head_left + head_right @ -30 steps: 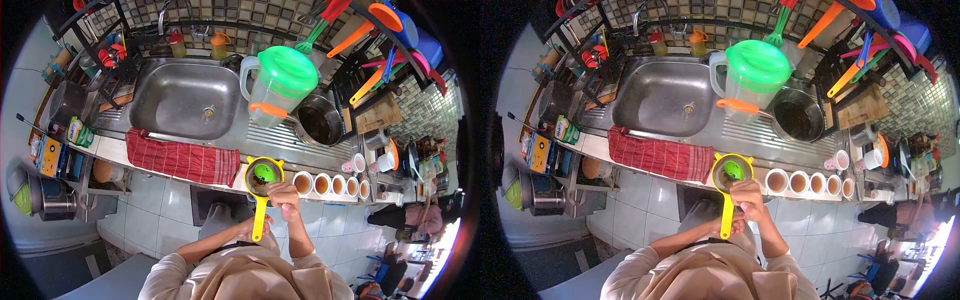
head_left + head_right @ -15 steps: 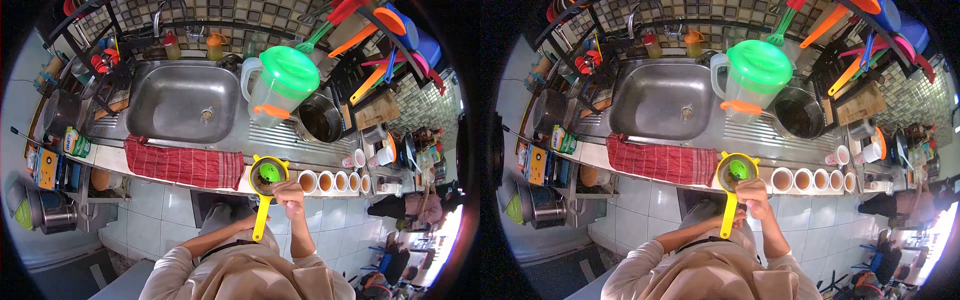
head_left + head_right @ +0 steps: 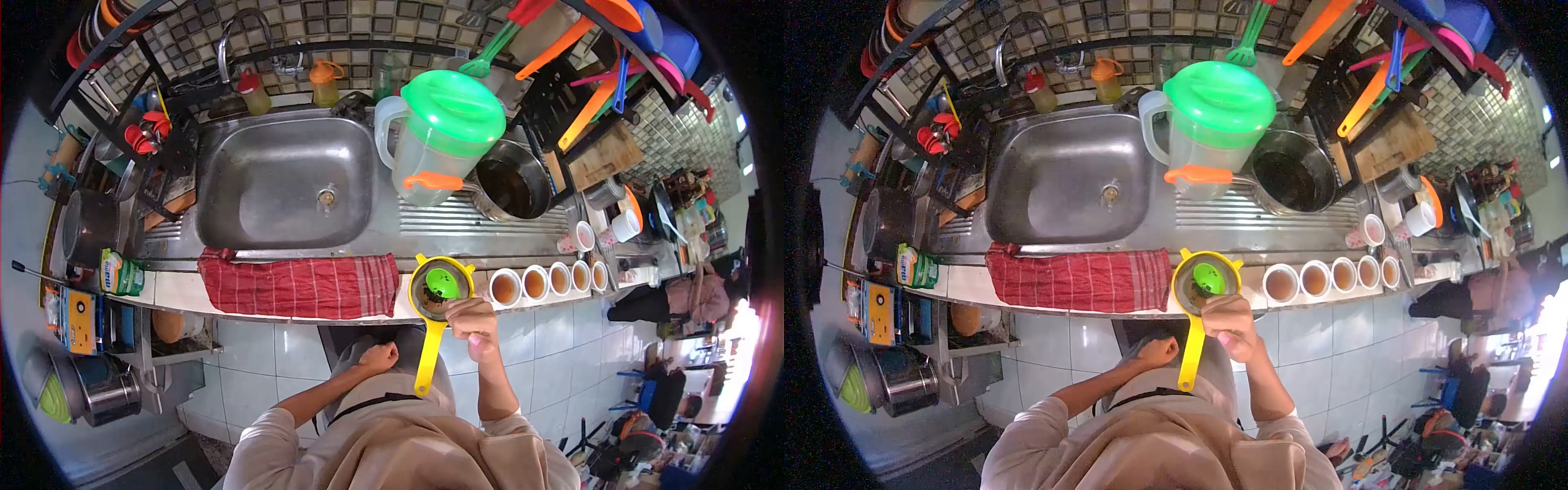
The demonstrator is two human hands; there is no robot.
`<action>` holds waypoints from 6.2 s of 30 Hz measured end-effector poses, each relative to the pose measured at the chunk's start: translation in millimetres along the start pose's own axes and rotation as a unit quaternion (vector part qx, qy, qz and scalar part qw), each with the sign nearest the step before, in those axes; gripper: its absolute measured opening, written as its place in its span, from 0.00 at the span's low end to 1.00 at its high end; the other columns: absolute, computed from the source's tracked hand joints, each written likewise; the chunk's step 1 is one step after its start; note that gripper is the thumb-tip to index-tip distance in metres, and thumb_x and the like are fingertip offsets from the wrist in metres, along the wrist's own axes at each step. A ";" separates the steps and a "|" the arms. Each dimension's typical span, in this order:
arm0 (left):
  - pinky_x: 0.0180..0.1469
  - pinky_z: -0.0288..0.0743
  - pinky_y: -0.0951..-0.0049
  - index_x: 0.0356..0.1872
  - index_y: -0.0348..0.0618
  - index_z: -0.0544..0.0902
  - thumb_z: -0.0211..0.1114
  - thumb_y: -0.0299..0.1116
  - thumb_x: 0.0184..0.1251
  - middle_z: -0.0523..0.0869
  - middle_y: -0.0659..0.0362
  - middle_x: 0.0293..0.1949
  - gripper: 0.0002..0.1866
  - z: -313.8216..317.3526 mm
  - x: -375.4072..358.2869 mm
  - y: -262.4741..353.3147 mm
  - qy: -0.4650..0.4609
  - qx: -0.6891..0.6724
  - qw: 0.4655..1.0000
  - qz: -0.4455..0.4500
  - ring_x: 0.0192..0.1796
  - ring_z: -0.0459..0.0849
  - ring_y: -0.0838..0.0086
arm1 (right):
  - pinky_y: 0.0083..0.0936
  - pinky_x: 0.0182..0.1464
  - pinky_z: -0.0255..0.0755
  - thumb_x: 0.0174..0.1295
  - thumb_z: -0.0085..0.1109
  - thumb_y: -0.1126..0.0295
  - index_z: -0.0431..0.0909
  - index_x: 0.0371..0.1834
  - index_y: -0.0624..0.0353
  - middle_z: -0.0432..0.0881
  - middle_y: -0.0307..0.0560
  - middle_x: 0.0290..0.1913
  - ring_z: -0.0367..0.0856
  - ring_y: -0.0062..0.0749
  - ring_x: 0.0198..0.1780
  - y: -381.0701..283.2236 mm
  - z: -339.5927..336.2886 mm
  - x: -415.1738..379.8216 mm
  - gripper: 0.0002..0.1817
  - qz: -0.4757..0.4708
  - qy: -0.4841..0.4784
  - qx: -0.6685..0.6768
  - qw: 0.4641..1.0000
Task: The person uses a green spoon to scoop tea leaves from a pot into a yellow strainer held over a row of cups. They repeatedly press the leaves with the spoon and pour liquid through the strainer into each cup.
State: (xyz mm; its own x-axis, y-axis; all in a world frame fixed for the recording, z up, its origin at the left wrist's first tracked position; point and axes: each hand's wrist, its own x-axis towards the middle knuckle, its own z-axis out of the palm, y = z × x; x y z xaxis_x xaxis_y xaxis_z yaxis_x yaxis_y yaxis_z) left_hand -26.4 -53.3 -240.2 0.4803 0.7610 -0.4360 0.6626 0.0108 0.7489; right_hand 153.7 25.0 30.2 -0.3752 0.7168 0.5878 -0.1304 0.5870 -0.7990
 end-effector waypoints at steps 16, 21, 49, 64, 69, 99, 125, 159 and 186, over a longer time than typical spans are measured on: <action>0.33 0.68 0.72 0.37 0.39 0.71 0.38 0.62 0.58 0.75 0.55 0.30 0.32 -108.4 -61.6 210.5 -0.157 -0.756 0.628 -0.095 0.31 0.75 0.67 | 0.30 0.19 0.53 0.44 0.43 0.66 0.60 0.11 0.61 0.60 0.45 0.11 0.60 0.40 0.13 2.3 -23.1 2.1 0.12 -0.005 -0.106 0.084 0.991; 0.20 0.60 0.80 0.21 0.44 0.65 0.48 0.48 0.60 0.65 0.64 0.17 0.18 -103.5 -55.7 211.1 -0.201 -0.741 0.639 -0.056 0.17 0.64 0.78 | 0.31 0.19 0.54 0.41 0.46 0.67 0.63 0.14 0.61 0.61 0.44 0.12 0.62 0.40 0.14 3.3 -26.1 8.2 0.09 -0.036 -0.164 0.088 0.982; 0.16 0.46 0.82 0.15 0.51 0.60 0.48 0.46 0.60 0.56 0.70 0.11 0.18 -93.1 -51.9 216.4 -0.198 -0.773 0.600 -0.058 0.12 0.52 0.84 | 0.27 0.14 0.47 0.57 0.39 0.63 0.55 0.05 0.60 0.56 0.42 0.07 0.53 0.33 0.08 -14.9 -24.4 2.8 0.24 -0.059 0.056 0.115 0.990; 0.15 0.45 0.82 0.13 0.50 0.58 0.49 0.45 0.59 0.54 0.69 0.11 0.19 -88.0 -56.8 209.3 -0.185 -0.767 0.611 -0.063 0.13 0.52 0.84 | 0.28 0.16 0.55 0.53 0.39 0.67 0.60 0.06 0.62 0.63 0.46 0.11 0.61 0.36 0.12 -9.3 -1.9 -6.2 0.19 -0.078 -0.053 0.019 0.995; 0.15 0.45 0.83 0.14 0.50 0.58 0.49 0.44 0.59 0.54 0.70 0.12 0.18 -94.4 -58.1 212.2 -0.182 -0.765 0.614 -0.074 0.12 0.53 0.85 | 0.30 0.16 0.56 0.46 0.44 0.74 0.67 0.12 0.66 0.67 0.48 0.14 0.63 0.37 0.13 -7.4 -9.6 0.0 0.09 -0.093 -0.065 0.030 0.993; 0.13 0.44 0.83 0.17 0.51 0.62 0.48 0.44 0.60 0.56 0.70 0.12 0.15 -84.1 -56.6 210.3 -0.117 -0.779 0.604 -0.124 0.11 0.53 0.86 | 0.28 0.17 0.57 0.44 0.46 0.72 0.73 0.17 0.65 0.69 0.46 0.16 0.66 0.35 0.15 -2.9 0.1 -15.1 0.08 -0.131 -0.112 -0.036 0.984; 0.13 0.44 0.84 0.19 0.52 0.63 0.48 0.42 0.61 0.56 0.70 0.12 0.13 -85.2 -56.7 211.6 -0.137 -0.790 0.589 -0.098 0.12 0.52 0.86 | 0.27 0.15 0.50 0.50 0.40 0.67 0.58 0.06 0.60 0.59 0.42 0.10 0.57 0.31 0.11 -0.3 -0.3 -9.0 0.17 -0.107 -0.059 -0.040 0.992; 0.13 0.44 0.83 0.20 0.50 0.64 0.48 0.41 0.61 0.57 0.69 0.13 0.13 -78.0 -57.9 212.2 -0.097 -0.785 0.603 -0.105 0.11 0.53 0.86 | 0.28 0.16 0.55 0.44 0.45 0.72 0.70 0.13 0.63 0.67 0.45 0.14 0.65 0.35 0.14 -8.0 1.6 -15.8 0.08 -0.124 -0.086 0.000 0.989; 0.12 0.45 0.85 0.22 0.51 0.65 0.46 0.41 0.61 0.57 0.70 0.12 0.11 -70.6 -52.3 209.4 -0.079 -0.787 0.601 -0.115 0.11 0.52 0.86 | 0.27 0.16 0.57 0.44 0.42 0.70 0.71 0.13 0.65 0.66 0.46 0.13 0.66 0.35 0.14 -6.9 4.5 -19.2 0.11 -0.113 -0.135 -0.046 0.983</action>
State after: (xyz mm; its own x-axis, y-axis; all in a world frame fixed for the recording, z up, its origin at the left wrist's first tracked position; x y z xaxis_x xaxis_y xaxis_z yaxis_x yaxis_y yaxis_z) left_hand 46.6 -45.1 -25.3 0.6110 0.5518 -0.5677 -0.5819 0.7992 0.1505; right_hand 157.8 5.4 23.9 -0.5786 0.4454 0.6833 -0.1592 0.7600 -0.6302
